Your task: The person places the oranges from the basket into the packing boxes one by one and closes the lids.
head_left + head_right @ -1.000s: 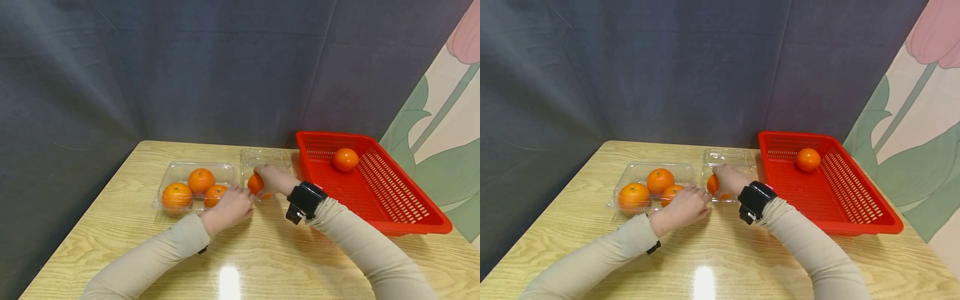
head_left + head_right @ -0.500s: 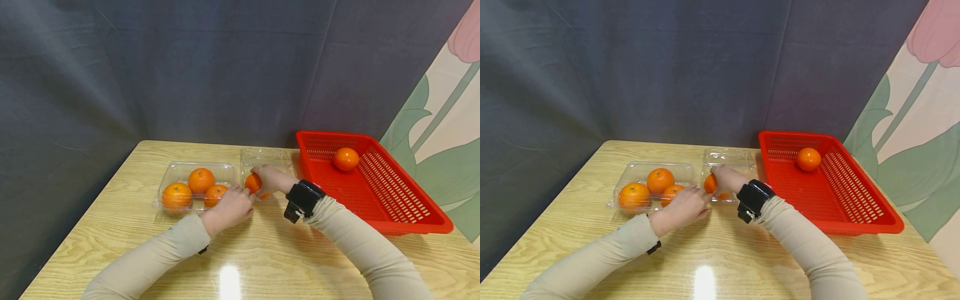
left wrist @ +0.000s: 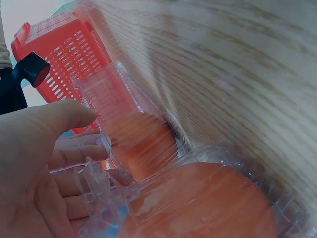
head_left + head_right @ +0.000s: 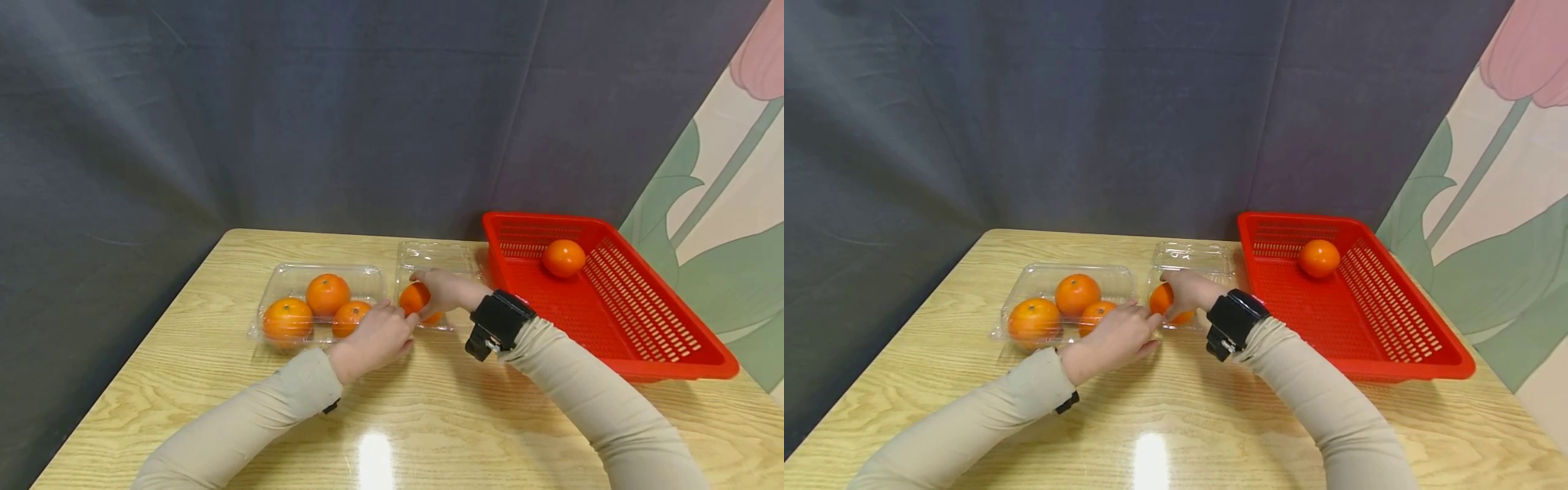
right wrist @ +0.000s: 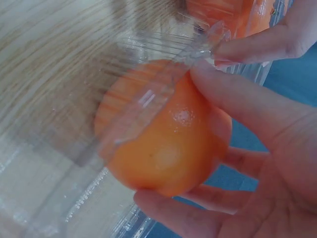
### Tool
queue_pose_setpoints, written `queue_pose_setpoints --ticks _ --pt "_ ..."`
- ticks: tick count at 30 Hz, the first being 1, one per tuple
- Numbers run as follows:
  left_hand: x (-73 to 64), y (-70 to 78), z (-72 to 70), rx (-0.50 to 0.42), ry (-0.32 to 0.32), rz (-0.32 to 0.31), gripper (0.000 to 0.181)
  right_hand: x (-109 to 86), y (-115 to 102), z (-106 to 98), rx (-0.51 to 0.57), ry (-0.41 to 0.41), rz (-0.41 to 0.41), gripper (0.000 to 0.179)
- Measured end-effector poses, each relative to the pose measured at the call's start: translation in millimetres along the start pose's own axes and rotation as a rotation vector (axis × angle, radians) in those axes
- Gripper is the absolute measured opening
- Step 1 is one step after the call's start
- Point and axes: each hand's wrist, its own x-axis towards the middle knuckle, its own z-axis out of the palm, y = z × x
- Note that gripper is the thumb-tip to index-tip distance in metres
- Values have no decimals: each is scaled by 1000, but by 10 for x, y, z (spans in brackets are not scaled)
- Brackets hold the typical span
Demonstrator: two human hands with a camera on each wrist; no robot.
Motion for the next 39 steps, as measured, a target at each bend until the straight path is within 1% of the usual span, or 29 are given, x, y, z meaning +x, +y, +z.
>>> queue_pose_setpoints --ticks 3,12,17,24,30,39 --pt "1 -3 0 9 2 5 29 0 -6 -6 6 -5 3 68" --pt "-2 -1 -5 34 -4 21 36 -22 -27 -9 -34 12 -42 62" --pt "3 0 -13 16 0 17 31 -30 -32 -27 -75 0 -55 59" --pt "0 -2 -14 -1 -5 16 26 -64 -45 -50 -82 0 -85 56" --pt "-14 -3 -36 -12 3 23 23 -89 -67 -59 -84 -4 -75 56" --pt "-7 -5 -19 -10 -2 21 21 -86 -66 -59 -83 -3 -73 58"
